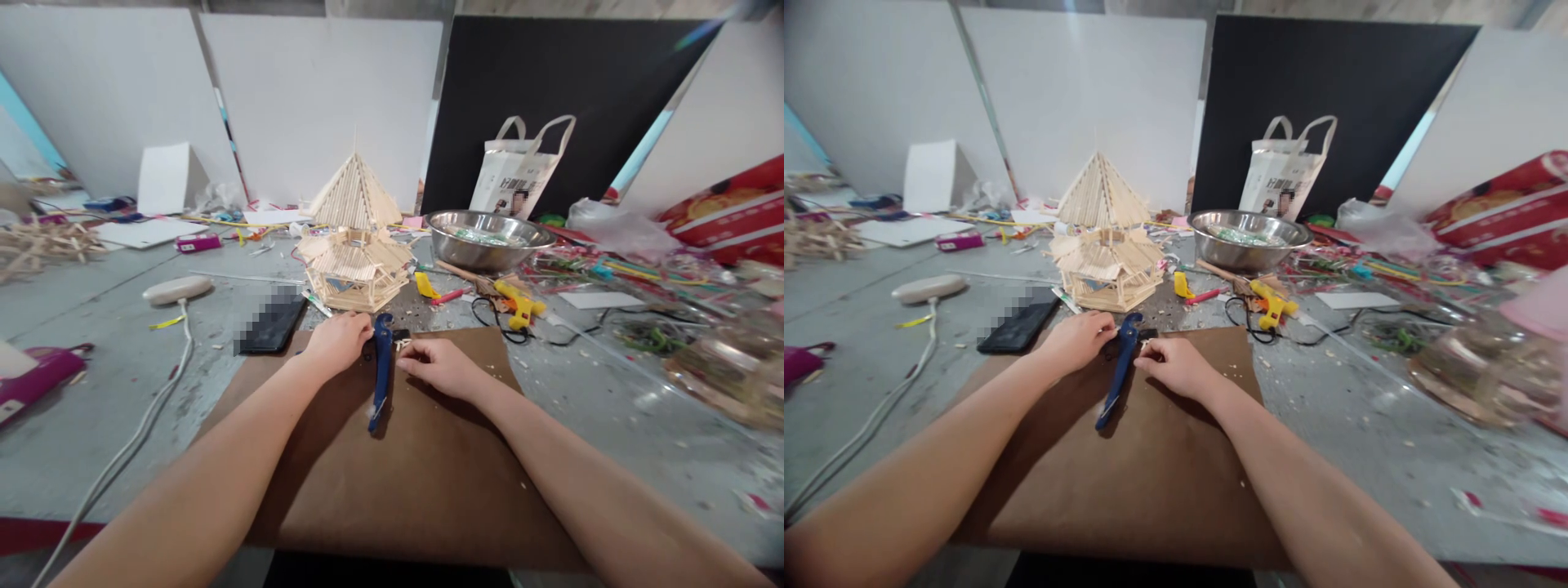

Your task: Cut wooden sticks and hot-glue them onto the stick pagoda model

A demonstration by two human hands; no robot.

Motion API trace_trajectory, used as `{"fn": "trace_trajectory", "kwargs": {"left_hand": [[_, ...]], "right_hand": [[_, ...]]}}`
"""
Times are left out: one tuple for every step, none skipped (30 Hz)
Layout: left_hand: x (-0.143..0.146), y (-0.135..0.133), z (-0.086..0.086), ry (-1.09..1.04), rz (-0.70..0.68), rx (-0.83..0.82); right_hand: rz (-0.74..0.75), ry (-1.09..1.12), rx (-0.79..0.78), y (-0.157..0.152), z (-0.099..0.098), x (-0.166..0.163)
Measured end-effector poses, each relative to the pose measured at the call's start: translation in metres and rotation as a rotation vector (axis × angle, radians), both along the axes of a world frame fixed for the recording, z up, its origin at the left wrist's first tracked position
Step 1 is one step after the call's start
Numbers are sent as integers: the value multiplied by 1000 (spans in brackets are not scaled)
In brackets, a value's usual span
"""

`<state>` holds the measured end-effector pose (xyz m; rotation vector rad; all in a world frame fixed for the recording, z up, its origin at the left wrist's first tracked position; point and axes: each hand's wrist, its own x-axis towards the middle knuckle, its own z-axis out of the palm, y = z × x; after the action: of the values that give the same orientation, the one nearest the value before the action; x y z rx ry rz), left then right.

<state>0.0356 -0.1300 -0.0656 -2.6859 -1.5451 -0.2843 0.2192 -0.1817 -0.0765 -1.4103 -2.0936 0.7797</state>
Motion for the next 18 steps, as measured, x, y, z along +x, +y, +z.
{"fn": "trace_trajectory", "kwargs": {"left_hand": [[1, 0, -1, 0, 12, -4], [1, -1, -2, 0, 27, -7], [2, -1, -2, -2, 41, -8], [3, -1, -3, -4, 51, -7], [3, -1, -3, -9, 59, -7], [3, -1, -4, -14, 64, -9], [4, -1, -4, -19, 69, -10], [4, -1, -4, -20, 74, -10], [4, -2, -3, -18, 83, -10], [4, -2, -3, -13, 94, -9], [4, -2, -3, -8, 106, -8], [4, -3, -2, -5, 115, -11], [4, -3, -2, -5, 123, -17], [5, -3, -2, -7, 129, -26], [5, -4, -2, -11, 133, -34], [5, -4, -2, -15, 137, -42], [5, -4, -2, -17, 143, -49], [5, -5, -1, -16, 154, -53]], "right_hand": [[-4, 0, -2, 0, 0, 0], [-6, -1, -4, 0, 0, 0], [-8, -2, -6, 0, 0, 0], [-9, -2, -6, 0, 0, 0], [-9, -2, -4, 0, 0, 0], [-8, -3, -3, 0, 0, 0], [-6, -3, -2, 0, 0, 0], [-3, -2, -1, 0, 0, 0], [-2, -1, -1, 0, 0, 0], [-1, 0, -1, 1, 0, 0], [-1, 1, -2, 1, 0, 0], [-2, 2, -2, 1, 0, 0], [-4, 2, -3, 1, 0, 0], [-5, 2, -4, 1, 0, 0], [-7, 2, -5, 1, 0, 0], [-9, 2, -5, 0, 0, 0], [-11, 2, -7, 0, 0, 0], [-12, 2, -8, 0, 0, 0]]}}
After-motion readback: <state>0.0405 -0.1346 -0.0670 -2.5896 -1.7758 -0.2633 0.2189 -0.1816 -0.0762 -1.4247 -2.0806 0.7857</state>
